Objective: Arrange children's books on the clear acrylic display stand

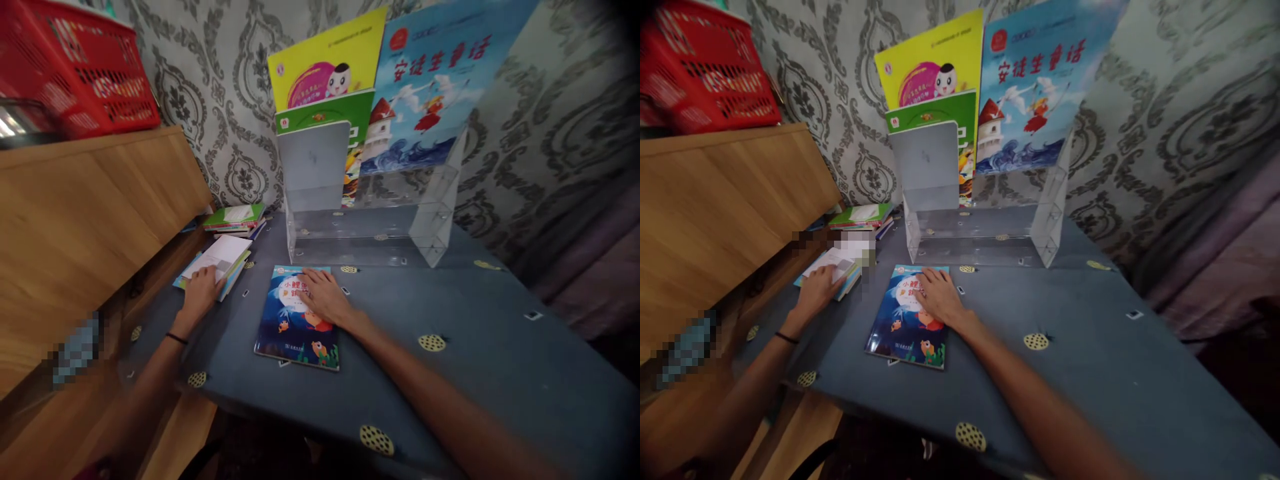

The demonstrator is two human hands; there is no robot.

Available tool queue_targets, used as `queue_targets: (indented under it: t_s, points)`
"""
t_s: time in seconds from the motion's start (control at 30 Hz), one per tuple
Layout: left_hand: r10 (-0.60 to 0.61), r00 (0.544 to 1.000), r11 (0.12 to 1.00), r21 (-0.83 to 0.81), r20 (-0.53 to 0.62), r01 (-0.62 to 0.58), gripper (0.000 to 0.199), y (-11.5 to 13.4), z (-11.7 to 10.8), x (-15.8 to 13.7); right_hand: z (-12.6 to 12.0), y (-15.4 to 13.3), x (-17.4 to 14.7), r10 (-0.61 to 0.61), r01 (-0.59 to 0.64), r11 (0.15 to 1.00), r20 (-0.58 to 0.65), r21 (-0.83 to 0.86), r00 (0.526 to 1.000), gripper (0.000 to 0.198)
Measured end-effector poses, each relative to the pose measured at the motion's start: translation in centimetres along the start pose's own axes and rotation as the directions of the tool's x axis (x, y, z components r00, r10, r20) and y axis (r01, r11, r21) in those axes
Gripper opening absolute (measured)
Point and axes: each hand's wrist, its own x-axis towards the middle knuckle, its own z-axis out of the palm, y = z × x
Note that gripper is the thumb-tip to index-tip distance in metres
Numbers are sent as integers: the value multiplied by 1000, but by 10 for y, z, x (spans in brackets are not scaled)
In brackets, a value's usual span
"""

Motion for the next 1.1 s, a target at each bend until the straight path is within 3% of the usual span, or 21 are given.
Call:
queue_targets:
  t_s: [0.07, 0.17, 0.53, 0.77, 0.87, 0.93, 1.03, 1.1]
  points:
    - [27, 994, 999, 26, 101, -30, 37, -6, -2, 3, -1, 0, -1, -7, 7, 1000, -8, 9, 1000, 38]
    - [80, 983, 996, 36, 164, -87, 35, -8, -7, 10, -3, 0, -3, -18, 19, 999, -31, 27, 999, 37]
    - [46, 988, 990, 124, 151, -65, 39, -13, -24, 25, -8, -2, -4, 3, -3, 1000, -25, 27, 1000, 35]
    - [133, 970, 985, 78, 203, -152, 33, -8, -26, 18, -7, -1, -3, -8, 9, 999, -10, 40, 1000, 36]
    - [129, 977, 988, 68, 170, -142, 32, 12, -26, 11, -4, 1, -3, -12, 12, 999, -13, 41, 1000, 35]
    - [193, 975, 981, -16, 108, -193, 31, 37, -22, 5, -2, 2, -3, -15, 16, 999, -16, 39, 1000, 35]
    - [374, 928, 904, -221, -7, -366, 28, 86, -9, -2, 0, 2, -2, -16, 16, 1000, -12, 23, 1000, 37]
    - [430, 902, 857, -293, -47, -424, 29, 115, 1, -2, 1, 2, -2, -11, 11, 1000, -1, 13, 1000, 39]
